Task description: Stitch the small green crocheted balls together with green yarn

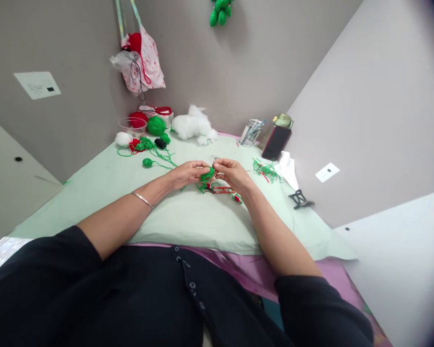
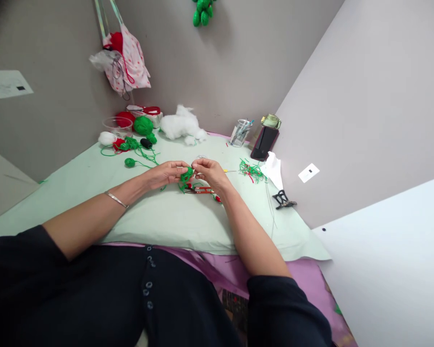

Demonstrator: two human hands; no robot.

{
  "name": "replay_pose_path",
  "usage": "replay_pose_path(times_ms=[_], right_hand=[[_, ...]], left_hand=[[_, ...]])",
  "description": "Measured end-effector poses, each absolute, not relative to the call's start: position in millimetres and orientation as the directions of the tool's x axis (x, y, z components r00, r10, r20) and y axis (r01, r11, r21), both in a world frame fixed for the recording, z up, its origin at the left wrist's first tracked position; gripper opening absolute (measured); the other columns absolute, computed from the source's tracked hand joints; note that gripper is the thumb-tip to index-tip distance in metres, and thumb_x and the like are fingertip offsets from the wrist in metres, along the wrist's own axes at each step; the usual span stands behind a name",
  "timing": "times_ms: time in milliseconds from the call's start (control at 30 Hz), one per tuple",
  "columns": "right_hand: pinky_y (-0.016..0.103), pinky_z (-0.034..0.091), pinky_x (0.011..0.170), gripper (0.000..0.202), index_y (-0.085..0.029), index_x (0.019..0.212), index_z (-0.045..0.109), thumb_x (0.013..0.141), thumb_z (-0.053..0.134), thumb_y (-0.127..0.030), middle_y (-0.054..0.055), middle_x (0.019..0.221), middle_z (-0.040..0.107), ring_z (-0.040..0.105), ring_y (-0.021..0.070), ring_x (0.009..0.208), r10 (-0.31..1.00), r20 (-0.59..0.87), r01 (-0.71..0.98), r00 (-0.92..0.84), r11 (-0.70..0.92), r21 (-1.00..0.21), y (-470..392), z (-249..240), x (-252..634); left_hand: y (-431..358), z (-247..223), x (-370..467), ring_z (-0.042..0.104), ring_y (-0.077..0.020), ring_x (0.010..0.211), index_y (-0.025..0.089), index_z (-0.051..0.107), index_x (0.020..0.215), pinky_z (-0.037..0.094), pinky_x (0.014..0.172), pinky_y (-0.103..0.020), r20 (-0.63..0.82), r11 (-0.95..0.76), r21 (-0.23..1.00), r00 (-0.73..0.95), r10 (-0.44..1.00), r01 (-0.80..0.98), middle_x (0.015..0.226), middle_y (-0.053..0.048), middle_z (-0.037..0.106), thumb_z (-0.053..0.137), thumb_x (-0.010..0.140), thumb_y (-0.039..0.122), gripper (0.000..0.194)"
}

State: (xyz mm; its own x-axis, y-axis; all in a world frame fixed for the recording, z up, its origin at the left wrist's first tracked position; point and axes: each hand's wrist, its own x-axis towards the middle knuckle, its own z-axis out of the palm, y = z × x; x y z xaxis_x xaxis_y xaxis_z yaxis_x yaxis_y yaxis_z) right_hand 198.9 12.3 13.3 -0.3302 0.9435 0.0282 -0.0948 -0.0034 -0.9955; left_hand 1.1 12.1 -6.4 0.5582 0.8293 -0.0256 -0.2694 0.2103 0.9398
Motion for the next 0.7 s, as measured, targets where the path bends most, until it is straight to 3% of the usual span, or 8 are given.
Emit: replay_pose_path(times_ms=[133, 333, 467, 567, 700], right_hand=[[0.021, 0.049, 0.063, 0.034, -0.016, 0.075, 0.068, 0.060, 0.089, -0.038, -0.002, 0.068, 0.062, 0.057, 0.0083, 0.065, 0.952, 0.050, -0.105, -0.302, 0.019, -0.994, 14.6, 9.7, 196.3], [0.016, 0.043, 0.051, 0.018, -0.017, 0.071, 0.061, 0.073, 0.078, -0.017, 0.000, 0.073, 0.066, 0.053, 0.0060, 0.059, 0.998, -0.069, -0.264, 0.008, -0.065, -0.962, 30.4, 9.5, 200.0], [0.015, 0.038, 0.044, 0.014, -0.017, 0.075, 0.058, 0.083, 0.069, -0.018, 0.002, 0.078, 0.069, 0.049, 0.0055, 0.054, 0.970, -0.143, -0.298, -0.195, -0.197, -0.934, 24.6, 17.3, 203.9], [0.016, 0.029, 0.040, 0.022, -0.018, 0.072, 0.053, 0.085, 0.069, -0.026, -0.005, 0.057, 0.050, 0.034, 0.0052, 0.045, 0.928, -0.126, -0.237, -0.350, -0.218, -0.947, 18.8, 20.5, 201.6], [0.018, 0.018, 0.039, 0.038, -0.021, 0.066, 0.038, 0.085, 0.069, -0.029, -0.012, 0.050, 0.022, 0.014, 0.0048, 0.042, 0.948, -0.053, -0.227, -0.314, -0.129, -0.965, 24.2, 18.4, 204.3]], left_hand=[[11.7, -8.1, 3.9, 0.072, -0.0183, 0.084, 0.014, 0.064, 0.088, 0.054, 0.088, -0.035, -0.007, 0.197, 0.938, 0.552, 0.834, -0.286, 0.086, -0.005, 0.071, 0.087, 0.073, 0.041, 0.038], [13.6, -10.2, 3.8, 0.073, -0.0184, 0.078, 0.013, 0.060, 0.086, 0.055, 0.078, -0.033, -0.021, 0.194, 0.947, 0.555, 0.832, -0.254, 0.085, -0.004, 0.068, 0.086, 0.074, 0.043, 0.041], [10.9, -8.3, 2.4, 0.074, -0.0204, 0.083, 0.014, 0.063, 0.096, 0.056, 0.085, -0.036, -0.023, 0.224, 0.939, 0.605, 0.796, -0.260, 0.088, -0.005, 0.070, 0.086, 0.074, 0.038, 0.040], [9.3, -7.2, 3.3, 0.072, -0.0182, 0.079, 0.015, 0.063, 0.097, 0.057, 0.079, -0.034, -0.037, 0.225, 0.945, 0.607, 0.794, -0.237, 0.091, -0.006, 0.072, 0.082, 0.076, 0.031, 0.032], [7.4, -6.6, 6.9, 0.065, -0.0131, 0.064, 0.015, 0.059, 0.086, 0.052, 0.061, -0.026, -0.025, 0.181, 0.965, 0.619, 0.785, -0.190, 0.085, -0.006, 0.071, 0.075, 0.078, 0.028, 0.022]])
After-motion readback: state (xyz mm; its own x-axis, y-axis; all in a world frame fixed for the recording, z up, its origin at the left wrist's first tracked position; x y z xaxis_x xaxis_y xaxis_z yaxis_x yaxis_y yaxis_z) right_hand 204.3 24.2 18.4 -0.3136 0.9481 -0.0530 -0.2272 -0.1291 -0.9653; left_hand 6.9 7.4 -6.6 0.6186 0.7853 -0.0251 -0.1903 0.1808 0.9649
